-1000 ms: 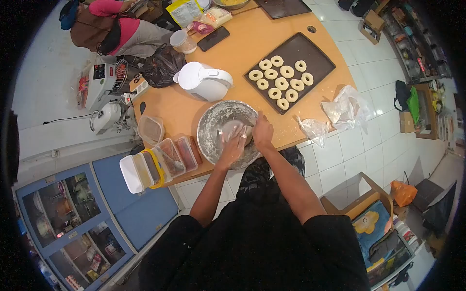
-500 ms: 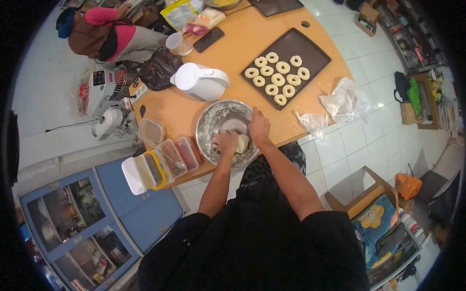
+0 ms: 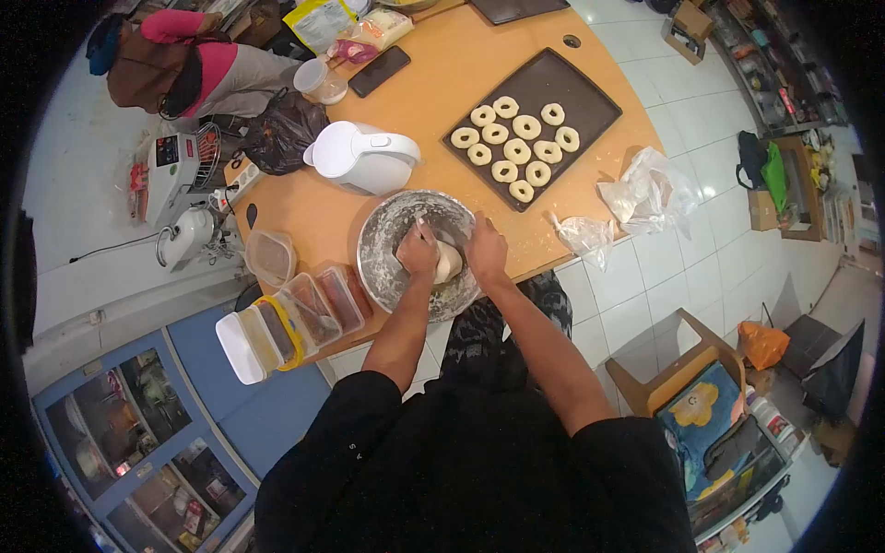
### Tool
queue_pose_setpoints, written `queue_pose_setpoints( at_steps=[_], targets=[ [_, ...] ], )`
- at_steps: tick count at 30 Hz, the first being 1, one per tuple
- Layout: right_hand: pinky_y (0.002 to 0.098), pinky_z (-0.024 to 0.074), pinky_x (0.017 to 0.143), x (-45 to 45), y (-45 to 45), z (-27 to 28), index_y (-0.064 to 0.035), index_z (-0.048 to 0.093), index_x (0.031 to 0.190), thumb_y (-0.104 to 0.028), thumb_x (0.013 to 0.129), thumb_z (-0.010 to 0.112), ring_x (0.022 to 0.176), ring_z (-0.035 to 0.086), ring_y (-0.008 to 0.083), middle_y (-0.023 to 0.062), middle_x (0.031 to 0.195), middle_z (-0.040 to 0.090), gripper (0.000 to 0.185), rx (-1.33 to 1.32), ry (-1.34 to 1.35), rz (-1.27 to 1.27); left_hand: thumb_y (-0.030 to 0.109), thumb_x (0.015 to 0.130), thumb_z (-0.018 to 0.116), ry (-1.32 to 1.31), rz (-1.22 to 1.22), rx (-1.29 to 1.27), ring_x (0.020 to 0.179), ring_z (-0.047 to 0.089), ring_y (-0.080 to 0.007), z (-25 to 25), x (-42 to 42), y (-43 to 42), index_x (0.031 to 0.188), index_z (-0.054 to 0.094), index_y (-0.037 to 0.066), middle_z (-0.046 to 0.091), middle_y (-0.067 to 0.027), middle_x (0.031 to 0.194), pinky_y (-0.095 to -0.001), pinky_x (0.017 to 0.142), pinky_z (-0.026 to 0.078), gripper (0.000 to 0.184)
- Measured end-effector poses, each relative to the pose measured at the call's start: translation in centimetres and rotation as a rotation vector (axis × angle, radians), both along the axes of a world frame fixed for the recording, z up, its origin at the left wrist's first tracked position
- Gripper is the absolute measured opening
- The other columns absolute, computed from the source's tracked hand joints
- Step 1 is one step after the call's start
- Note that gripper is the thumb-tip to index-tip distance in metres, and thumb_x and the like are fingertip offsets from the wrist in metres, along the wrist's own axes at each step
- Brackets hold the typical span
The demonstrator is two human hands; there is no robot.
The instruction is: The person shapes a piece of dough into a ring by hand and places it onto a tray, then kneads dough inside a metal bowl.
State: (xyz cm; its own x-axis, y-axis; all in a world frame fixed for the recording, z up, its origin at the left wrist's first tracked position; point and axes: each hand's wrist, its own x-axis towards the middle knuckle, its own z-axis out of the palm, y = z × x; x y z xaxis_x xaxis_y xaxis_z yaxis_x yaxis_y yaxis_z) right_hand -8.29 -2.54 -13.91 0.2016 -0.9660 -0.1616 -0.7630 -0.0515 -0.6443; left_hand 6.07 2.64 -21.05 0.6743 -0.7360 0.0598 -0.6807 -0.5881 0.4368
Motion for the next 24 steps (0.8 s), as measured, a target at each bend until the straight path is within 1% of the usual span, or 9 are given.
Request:
queue_pose_setpoints(
  at_steps=[3, 4, 7, 8, 11, 12, 18, 21, 24],
  targets=[
    [0.0514, 0.0508, 0.070, 0.3, 0.1, 0.6, -0.0039, 0.050, 0.108, -0.007, 0.086, 0.058, 0.082, 0.064, 0.0436, 0.0218, 0.094, 0.065, 0.024, 0.017, 0.051, -0.018, 0.038, 0.094, 0.050, 0.112, 0.246, 0.059, 0.069, 0.066, -0.0395, 0.6, 0.4, -1.1, 0.092, 0.072, 0.004, 0.070, -0.0193, 0.084, -0.0493, 0.067, 0.052, 0.041],
    [0.0515, 0.0507, 0.070, 0.1, -0.2, 0.4, -0.0039, 0.051, 0.109, -0.007, 0.086, 0.058, 0.083, 0.064, 0.0435, 0.0216, 0.094, 0.065, 0.024, 0.004, 0.051, -0.024, 0.042, 0.095, 0.047, 0.207, 0.326, 0.110, 0.078, 0.065, -0.0433, 2.9, 0.0, -1.8, 0.089, 0.073, 0.003, 0.069, -0.0237, 0.089, -0.0512, 0.074, 0.051, 0.047],
    [0.0519, 0.0503, 0.071, 0.5, 0.5, 0.0, -0.0040, 0.051, 0.111, -0.007, 0.088, 0.057, 0.084, 0.064, 0.0433, 0.0213, 0.095, 0.065, 0.024, 0.015, 0.034, -0.035, 0.041, 0.095, 0.047, 0.478, 0.255, 0.150, 0.089, 0.063, -0.0464, 2.9, 1.3, -1.3, 0.091, 0.072, 0.000, 0.067, -0.0279, 0.093, -0.0501, 0.083, 0.049, 0.048],
    [0.0520, 0.0502, 0.071, 0.6, 0.3, 0.3, -0.0040, 0.051, 0.111, -0.008, 0.088, 0.057, 0.084, 0.064, 0.0432, 0.0213, 0.095, 0.065, 0.024, 0.025, 0.025, -0.043, 0.038, 0.094, 0.047, 0.517, -0.103, 0.182, 0.099, 0.061, -0.0464, -1.2, 3.9, -0.1, 0.099, 0.070, -0.001, 0.066, -0.0293, 0.099, -0.0476, 0.091, 0.046, 0.045],
    [0.0520, 0.0500, 0.072, 0.6, 0.2, 0.5, -0.0042, 0.050, 0.110, -0.008, 0.089, 0.056, 0.084, 0.064, 0.0432, 0.0212, 0.096, 0.065, 0.022, 0.035, 0.025, -0.055, 0.032, 0.093, 0.050, 0.834, -0.123, 0.114, 0.102, 0.061, -0.0443, 1.5, 5.0, 0.5, 0.104, 0.068, 0.000, 0.066, -0.0273, 0.103, -0.0459, 0.092, 0.045, 0.038],
    [0.0520, 0.0500, 0.072, 0.6, 0.2, 0.5, -0.0042, 0.050, 0.110, -0.008, 0.089, 0.056, 0.084, 0.064, 0.0433, 0.0212, 0.096, 0.065, 0.022, 0.038, 0.028, -0.055, 0.027, 0.092, 0.054, 0.751, -0.239, 0.214, 0.103, 0.061, -0.0437, 6.1, 4.5, 0.4, 0.110, 0.065, 0.001, 0.066, -0.0271, 0.103, -0.0461, 0.091, 0.045, 0.033],
    [0.0487, 0.0528, 0.069, 1.0, 0.2, 0.0, -0.0044, 0.052, 0.107, -0.004, 0.085, 0.056, 0.082, 0.066, 0.0414, 0.0200, 0.100, 0.064, 0.022, 0.012, 0.043, -0.056, 0.016, 0.092, 0.054, 0.576, -0.139, 0.278, 0.102, 0.061, -0.0430, 11.6, -1.3, 1.4, 0.121, 0.057, 0.002, 0.065, -0.0273, 0.103, -0.0461, 0.091, 0.046, 0.033],
    [0.0487, 0.0530, 0.069, 1.0, 0.1, 0.1, -0.0043, 0.052, 0.107, -0.004, 0.085, 0.056, 0.082, 0.066, 0.0414, 0.0198, 0.098, 0.064, 0.022, 0.009, 0.040, -0.060, 0.010, 0.089, 0.057, 0.439, -0.160, -0.002, 0.110, 0.055, -0.0434, 10.5, -5.0, 3.8, 0.124, 0.054, 0.002, 0.059, -0.0269, 0.113, -0.0469, 0.094, 0.044, 0.037],
    [0.0487, 0.0531, 0.068, 1.0, -0.1, -0.2, -0.0043, 0.052, 0.108, -0.004, 0.085, 0.056, 0.082, 0.066, 0.0411, 0.0195, 0.097, 0.065, 0.024, 0.000, 0.042, -0.044, 0.008, 0.086, 0.061, 0.416, -0.102, -0.029, 0.115, 0.050, -0.0445, 9.9, -6.2, 5.7, 0.127, 0.050, 0.000, 0.052, -0.0264, 0.121, -0.0464, 0.097, 0.042, 0.043]
  ],
)
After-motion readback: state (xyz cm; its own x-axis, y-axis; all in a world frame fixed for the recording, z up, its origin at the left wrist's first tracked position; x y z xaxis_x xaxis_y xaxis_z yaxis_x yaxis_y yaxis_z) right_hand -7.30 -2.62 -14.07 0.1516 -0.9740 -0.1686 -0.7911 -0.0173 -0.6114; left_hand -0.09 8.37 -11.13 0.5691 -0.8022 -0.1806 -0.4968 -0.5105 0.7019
